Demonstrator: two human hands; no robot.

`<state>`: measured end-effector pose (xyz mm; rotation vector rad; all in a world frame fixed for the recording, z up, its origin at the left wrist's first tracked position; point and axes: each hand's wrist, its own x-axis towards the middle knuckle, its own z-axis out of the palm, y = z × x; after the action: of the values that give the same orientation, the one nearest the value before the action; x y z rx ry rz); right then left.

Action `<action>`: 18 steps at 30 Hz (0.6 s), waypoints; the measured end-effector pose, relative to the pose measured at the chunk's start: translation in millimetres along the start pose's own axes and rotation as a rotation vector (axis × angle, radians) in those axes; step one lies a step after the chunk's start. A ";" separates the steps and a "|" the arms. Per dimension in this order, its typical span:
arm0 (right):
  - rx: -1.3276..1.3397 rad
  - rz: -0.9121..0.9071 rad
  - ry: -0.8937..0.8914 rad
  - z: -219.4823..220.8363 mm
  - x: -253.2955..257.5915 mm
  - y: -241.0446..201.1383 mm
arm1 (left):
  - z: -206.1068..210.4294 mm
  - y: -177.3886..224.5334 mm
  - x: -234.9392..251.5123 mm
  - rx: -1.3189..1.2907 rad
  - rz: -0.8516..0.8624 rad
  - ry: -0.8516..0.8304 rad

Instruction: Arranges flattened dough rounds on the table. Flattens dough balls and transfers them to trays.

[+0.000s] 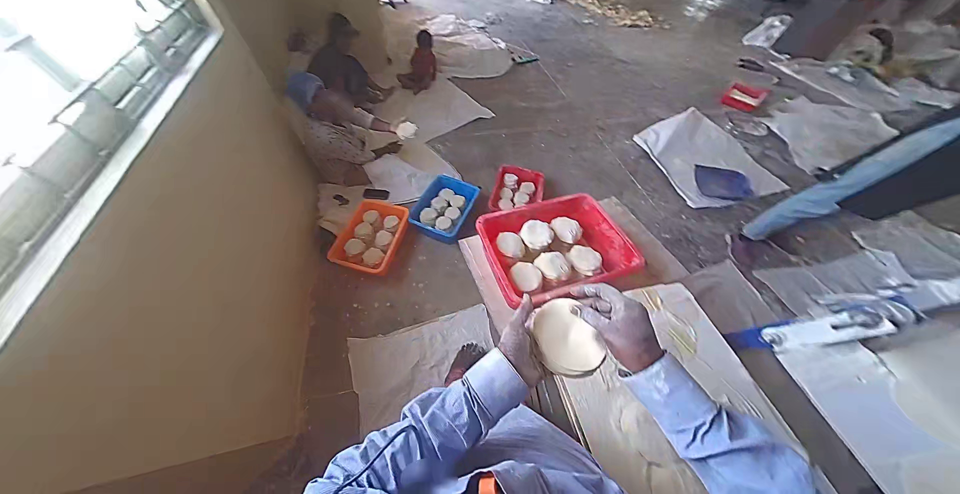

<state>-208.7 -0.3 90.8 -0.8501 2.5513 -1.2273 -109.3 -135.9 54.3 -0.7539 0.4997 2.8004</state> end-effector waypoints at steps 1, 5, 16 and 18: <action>0.000 0.011 -0.001 5.5 1.5 4.4 | -4.7 0.4 4.9 -0.007 -0.012 0.011; -0.083 -0.028 0.076 18.9 16.5 19.3 | -13.0 14.6 15.3 0.056 0.035 0.136; 0.449 0.494 0.176 28.0 54.9 46.9 | -44.9 198.0 12.8 -0.264 0.559 0.053; 0.508 0.564 0.164 32.7 52.3 53.3 | -49.5 222.6 15.0 -0.318 0.657 0.005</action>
<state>-260.8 -25.3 33.1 0.0767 2.1755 -1.6560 -160.8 -358.2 66.2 -0.7611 0.3494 3.5526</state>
